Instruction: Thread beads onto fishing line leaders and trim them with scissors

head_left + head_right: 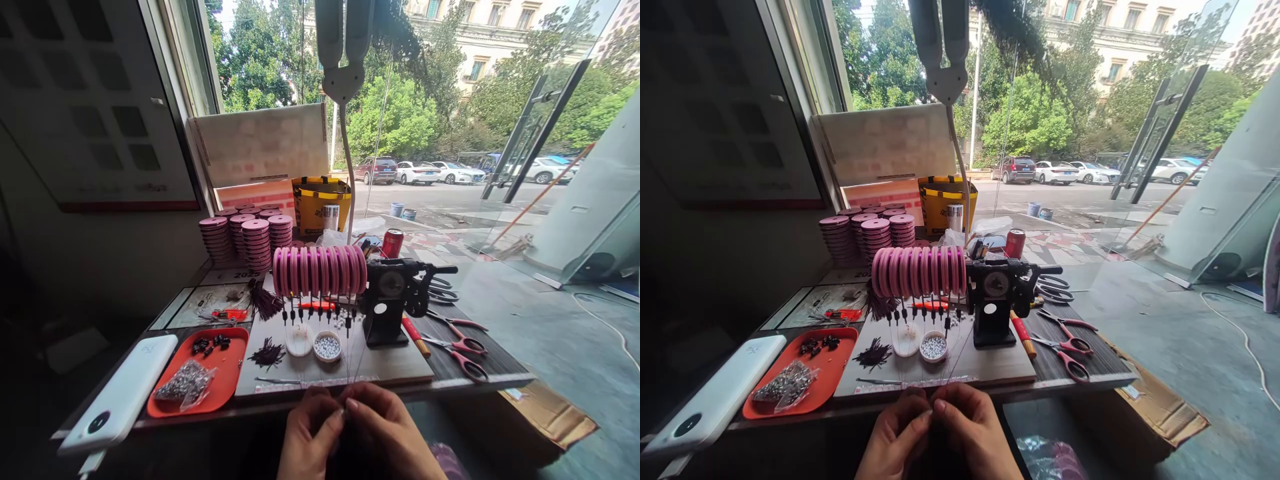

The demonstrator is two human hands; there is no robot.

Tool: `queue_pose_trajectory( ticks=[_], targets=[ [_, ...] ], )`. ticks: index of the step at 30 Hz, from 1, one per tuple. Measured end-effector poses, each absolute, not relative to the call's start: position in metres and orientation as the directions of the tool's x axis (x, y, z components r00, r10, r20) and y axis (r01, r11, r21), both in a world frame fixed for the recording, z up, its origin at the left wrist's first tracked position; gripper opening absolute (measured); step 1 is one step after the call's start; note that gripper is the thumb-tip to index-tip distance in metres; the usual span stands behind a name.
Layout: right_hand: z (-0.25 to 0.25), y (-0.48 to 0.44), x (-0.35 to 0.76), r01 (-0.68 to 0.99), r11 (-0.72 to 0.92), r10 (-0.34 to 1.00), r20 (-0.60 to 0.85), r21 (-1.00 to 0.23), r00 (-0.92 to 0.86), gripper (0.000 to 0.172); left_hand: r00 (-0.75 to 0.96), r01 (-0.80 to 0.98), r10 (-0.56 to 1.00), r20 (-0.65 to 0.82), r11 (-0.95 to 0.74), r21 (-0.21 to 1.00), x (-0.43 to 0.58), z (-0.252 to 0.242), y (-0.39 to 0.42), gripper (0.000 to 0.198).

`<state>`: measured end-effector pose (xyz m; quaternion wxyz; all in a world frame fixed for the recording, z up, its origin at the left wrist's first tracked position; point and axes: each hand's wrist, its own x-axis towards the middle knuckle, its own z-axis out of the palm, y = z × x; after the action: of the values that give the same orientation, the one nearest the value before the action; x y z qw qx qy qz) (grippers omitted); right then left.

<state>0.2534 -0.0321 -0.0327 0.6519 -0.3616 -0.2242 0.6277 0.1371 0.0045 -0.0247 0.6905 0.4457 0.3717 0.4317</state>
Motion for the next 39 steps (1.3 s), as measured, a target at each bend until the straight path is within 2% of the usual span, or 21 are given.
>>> queue_pose_trajectory(
  ticks=[3,9,14,18,26,29,31,36,38,39],
  targets=[
    [-0.039,-0.030,0.252,-0.679,-0.042,0.985,-0.145,-0.733,0.095,0.027,0.358,-0.239,0.925,-0.126,0.221,0.946,0.136,-0.028,0.006,0.037],
    [-0.032,-0.031,0.250,-0.785,-0.090,0.988,-0.157,-0.613,0.009,0.024,0.459,-0.226,0.883,-0.100,0.225,0.948,0.137,-0.034,0.009,0.034],
    [-0.023,-0.032,0.248,-0.829,-0.148,0.969,-0.248,-0.540,-0.012,0.026,0.457,-0.181,0.889,-0.030,0.126,0.975,0.136,-0.030,0.011,0.033],
    [-0.025,-0.030,0.245,-0.864,-0.143,0.972,-0.231,-0.482,-0.031,0.027,0.455,-0.161,0.890,0.005,0.076,0.984,0.134,-0.024,0.011,0.032],
    [-0.035,-0.029,0.247,-0.810,-0.090,0.982,-0.188,-0.580,0.026,0.027,0.448,-0.211,0.891,-0.067,0.179,0.961,0.136,-0.030,0.010,0.032],
    [-0.032,-0.029,0.250,-0.790,-0.050,0.973,-0.209,-0.611,0.101,0.029,0.399,-0.221,0.912,-0.095,0.196,0.955,0.137,-0.024,0.007,0.029],
    [-0.030,-0.029,0.251,-0.788,-0.025,0.962,-0.230,-0.615,0.150,0.031,0.315,-0.210,0.947,-0.058,0.129,0.969,0.137,-0.015,0.004,0.024],
    [-0.027,-0.025,0.251,-0.800,-0.011,0.967,-0.212,-0.600,0.145,0.029,0.123,-0.051,0.973,0.194,-0.189,0.981,0.139,0.003,-0.003,0.013],
    [-0.026,-0.023,0.249,-0.816,0.006,0.972,-0.189,-0.578,0.142,0.029,0.125,-0.104,0.978,0.166,-0.153,0.983,0.140,0.002,-0.003,0.017],
    [-0.025,-0.022,0.248,-0.823,0.011,0.974,-0.180,-0.569,0.138,0.029,0.151,-0.172,0.984,0.093,-0.066,0.983,0.140,0.000,-0.002,0.021]
  ],
)
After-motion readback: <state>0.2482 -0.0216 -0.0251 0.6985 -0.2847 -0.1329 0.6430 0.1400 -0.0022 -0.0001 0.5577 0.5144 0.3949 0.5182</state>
